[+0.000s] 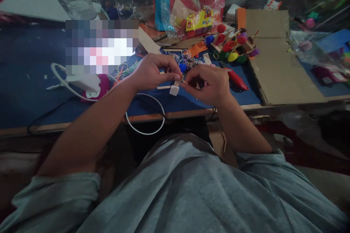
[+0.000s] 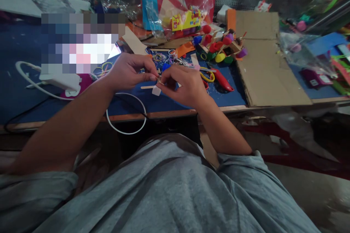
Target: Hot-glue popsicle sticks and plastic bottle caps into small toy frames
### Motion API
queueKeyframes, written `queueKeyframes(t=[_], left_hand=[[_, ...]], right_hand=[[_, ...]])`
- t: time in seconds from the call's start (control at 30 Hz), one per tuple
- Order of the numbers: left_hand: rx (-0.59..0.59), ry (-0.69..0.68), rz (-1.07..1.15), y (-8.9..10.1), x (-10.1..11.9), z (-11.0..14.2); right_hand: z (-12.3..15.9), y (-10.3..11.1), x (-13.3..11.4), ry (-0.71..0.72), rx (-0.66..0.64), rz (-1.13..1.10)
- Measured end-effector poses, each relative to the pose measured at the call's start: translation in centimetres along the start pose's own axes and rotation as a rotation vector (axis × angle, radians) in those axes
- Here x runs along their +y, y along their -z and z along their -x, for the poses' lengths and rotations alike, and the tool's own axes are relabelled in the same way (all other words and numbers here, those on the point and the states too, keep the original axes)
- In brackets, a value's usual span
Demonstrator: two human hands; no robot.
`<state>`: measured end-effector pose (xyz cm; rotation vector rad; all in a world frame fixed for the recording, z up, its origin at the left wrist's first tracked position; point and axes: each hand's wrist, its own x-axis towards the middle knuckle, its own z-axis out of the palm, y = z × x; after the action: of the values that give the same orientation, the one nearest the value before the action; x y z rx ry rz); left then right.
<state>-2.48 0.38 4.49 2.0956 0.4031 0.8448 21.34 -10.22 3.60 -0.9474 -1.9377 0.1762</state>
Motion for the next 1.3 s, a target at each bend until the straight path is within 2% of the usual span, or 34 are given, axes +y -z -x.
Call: queueKeyframes(t=[0.1,0.23,0.43,0.67,0.8,1.13,1.3], left_hand=[[-0.015,-0.008,0.003,0.0,-0.1,0.0],[-0.002,-0.057,0.039,0.1,-0.2,0.1],[-0.036,-0.011,0.060,0.2,0.4,0.3],[-0.061,0.000,0.076,0.3,0.6,0.3],[-0.071,0.014,0.083,0.3,0.6,0.3],[-0.121,-0.011,0.087,0.2,0.3,0.4],[-0.128,0.030,0.082,0.2,0.7,0.3]], right_hand=[[-0.3,0.2,0.3,-0.037,-0.112,0.002],[-0.5,0.4,0.4,0.006,-0.161,-0.050],[-0.2,0.6,0.1,-0.035,-0.114,-0.091],[0.1,0.2,-0.6,0.005,-0.046,-0.138],[0.1,0.0,-0.6,-0.034,-0.022,-0.144],[0.0,0.2,-0.7,-0.164,-0.225,-0.271],[-0.4,0.3,-1.4,-0.089,-0.242,-0.356]])
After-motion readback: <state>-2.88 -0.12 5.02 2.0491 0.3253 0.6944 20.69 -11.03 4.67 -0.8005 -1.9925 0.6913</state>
